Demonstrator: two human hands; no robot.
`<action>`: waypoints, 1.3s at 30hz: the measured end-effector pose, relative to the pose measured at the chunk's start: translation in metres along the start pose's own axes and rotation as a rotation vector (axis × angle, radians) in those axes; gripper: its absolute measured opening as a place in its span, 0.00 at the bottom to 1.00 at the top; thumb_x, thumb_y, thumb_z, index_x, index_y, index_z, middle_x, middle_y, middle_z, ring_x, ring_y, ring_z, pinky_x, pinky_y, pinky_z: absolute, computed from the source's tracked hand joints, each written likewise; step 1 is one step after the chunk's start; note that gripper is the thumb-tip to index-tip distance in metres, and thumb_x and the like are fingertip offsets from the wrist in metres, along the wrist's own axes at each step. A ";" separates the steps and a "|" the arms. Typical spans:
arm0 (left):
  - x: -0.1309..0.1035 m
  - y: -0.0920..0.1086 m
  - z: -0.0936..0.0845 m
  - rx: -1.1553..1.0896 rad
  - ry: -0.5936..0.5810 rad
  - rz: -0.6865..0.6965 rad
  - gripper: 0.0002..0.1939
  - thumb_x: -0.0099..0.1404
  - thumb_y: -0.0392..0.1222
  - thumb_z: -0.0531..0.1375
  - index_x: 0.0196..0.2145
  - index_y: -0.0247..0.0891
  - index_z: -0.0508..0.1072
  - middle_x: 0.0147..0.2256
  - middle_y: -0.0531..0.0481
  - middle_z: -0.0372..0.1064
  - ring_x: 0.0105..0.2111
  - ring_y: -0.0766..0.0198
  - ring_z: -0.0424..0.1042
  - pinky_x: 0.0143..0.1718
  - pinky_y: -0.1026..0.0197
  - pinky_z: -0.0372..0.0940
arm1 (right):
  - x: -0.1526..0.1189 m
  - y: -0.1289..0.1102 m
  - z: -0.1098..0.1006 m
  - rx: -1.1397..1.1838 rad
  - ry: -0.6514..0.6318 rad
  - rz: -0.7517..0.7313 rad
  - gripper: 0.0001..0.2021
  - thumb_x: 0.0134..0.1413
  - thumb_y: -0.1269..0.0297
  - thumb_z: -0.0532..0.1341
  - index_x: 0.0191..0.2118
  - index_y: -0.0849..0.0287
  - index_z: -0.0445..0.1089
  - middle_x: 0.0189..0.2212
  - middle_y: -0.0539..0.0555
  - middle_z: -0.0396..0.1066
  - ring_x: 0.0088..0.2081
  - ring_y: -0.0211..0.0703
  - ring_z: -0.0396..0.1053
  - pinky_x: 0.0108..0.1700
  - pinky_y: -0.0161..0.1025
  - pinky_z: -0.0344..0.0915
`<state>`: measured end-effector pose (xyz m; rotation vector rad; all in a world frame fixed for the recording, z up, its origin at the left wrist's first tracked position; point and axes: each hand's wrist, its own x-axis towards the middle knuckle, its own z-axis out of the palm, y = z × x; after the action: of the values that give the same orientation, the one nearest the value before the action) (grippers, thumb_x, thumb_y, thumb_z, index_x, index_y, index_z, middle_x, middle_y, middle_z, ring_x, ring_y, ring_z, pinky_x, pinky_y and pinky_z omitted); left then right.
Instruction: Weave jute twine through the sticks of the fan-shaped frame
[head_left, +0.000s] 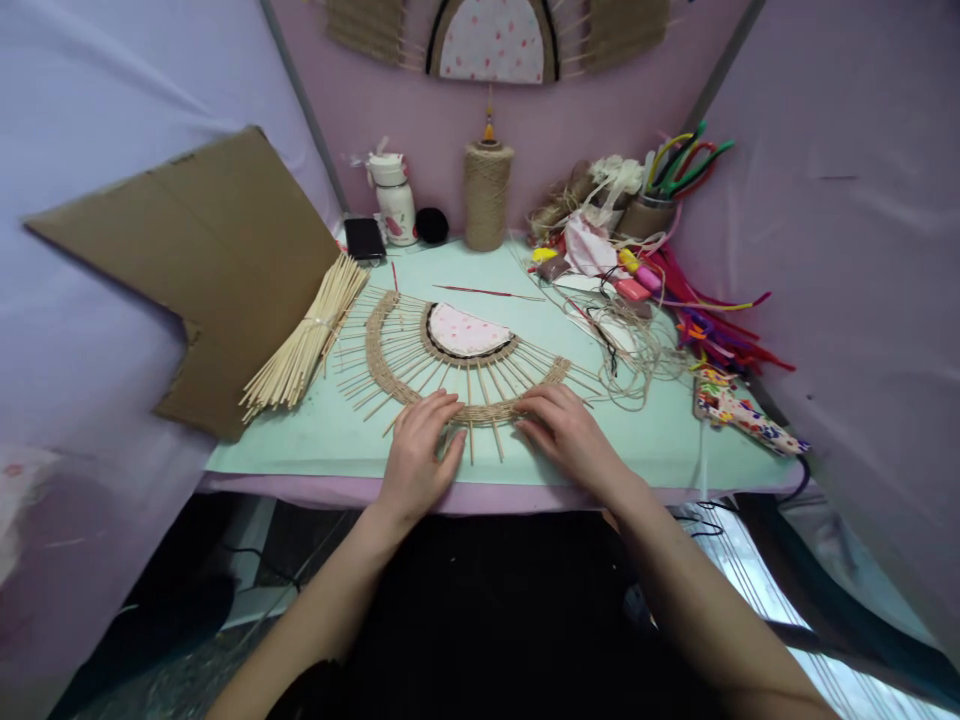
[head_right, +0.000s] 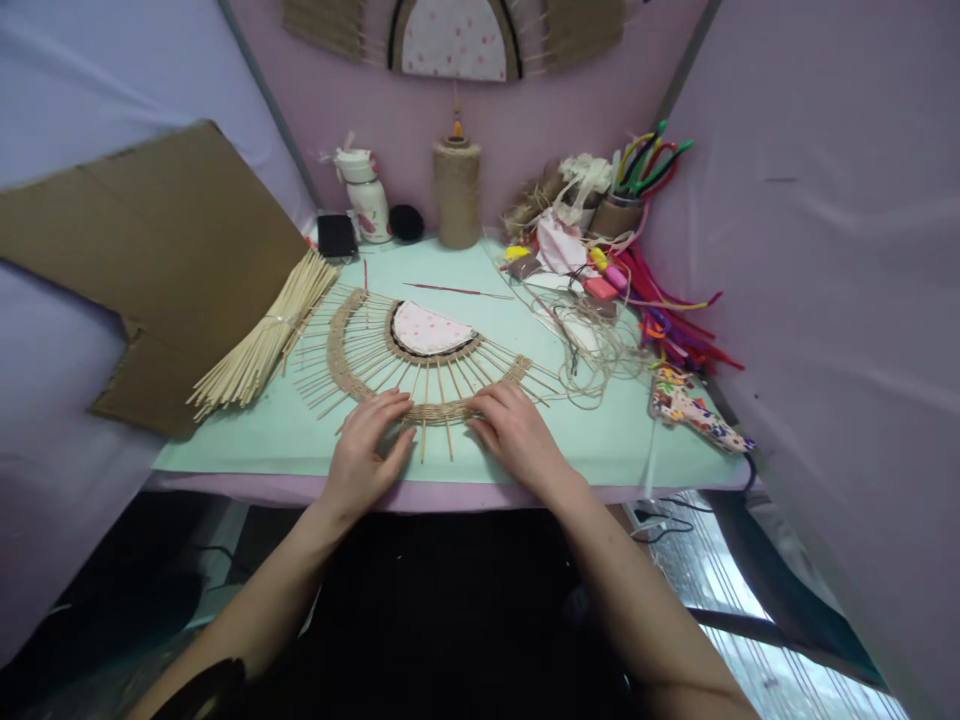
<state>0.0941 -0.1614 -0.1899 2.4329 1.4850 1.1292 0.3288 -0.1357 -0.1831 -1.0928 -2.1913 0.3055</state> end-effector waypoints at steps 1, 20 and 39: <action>-0.001 -0.001 0.001 0.010 -0.011 0.010 0.15 0.67 0.36 0.55 0.52 0.38 0.68 0.53 0.42 0.71 0.58 0.55 0.66 0.60 0.46 0.58 | 0.002 -0.002 0.002 -0.008 -0.005 -0.010 0.06 0.61 0.69 0.58 0.42 0.58 0.71 0.40 0.58 0.71 0.44 0.49 0.66 0.47 0.49 0.66; -0.001 0.003 0.001 0.204 -0.225 0.036 0.17 0.70 0.35 0.51 0.51 0.43 0.74 0.53 0.42 0.69 0.58 0.54 0.65 0.63 0.40 0.50 | -0.013 -0.011 0.010 -0.185 0.008 0.028 0.05 0.65 0.69 0.55 0.42 0.59 0.68 0.36 0.55 0.73 0.39 0.44 0.69 0.42 0.42 0.54; 0.008 0.020 0.019 0.295 -0.526 0.217 0.29 0.73 0.51 0.48 0.65 0.31 0.56 0.67 0.41 0.50 0.67 0.54 0.50 0.66 0.45 0.46 | -0.060 -0.008 -0.009 -0.200 0.079 -0.082 0.10 0.63 0.74 0.55 0.47 0.60 0.70 0.36 0.56 0.72 0.38 0.41 0.68 0.43 0.43 0.58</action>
<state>0.1228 -0.1600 -0.1905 2.8303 1.3089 0.2446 0.3558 -0.1886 -0.1996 -1.0972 -2.2250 0.0059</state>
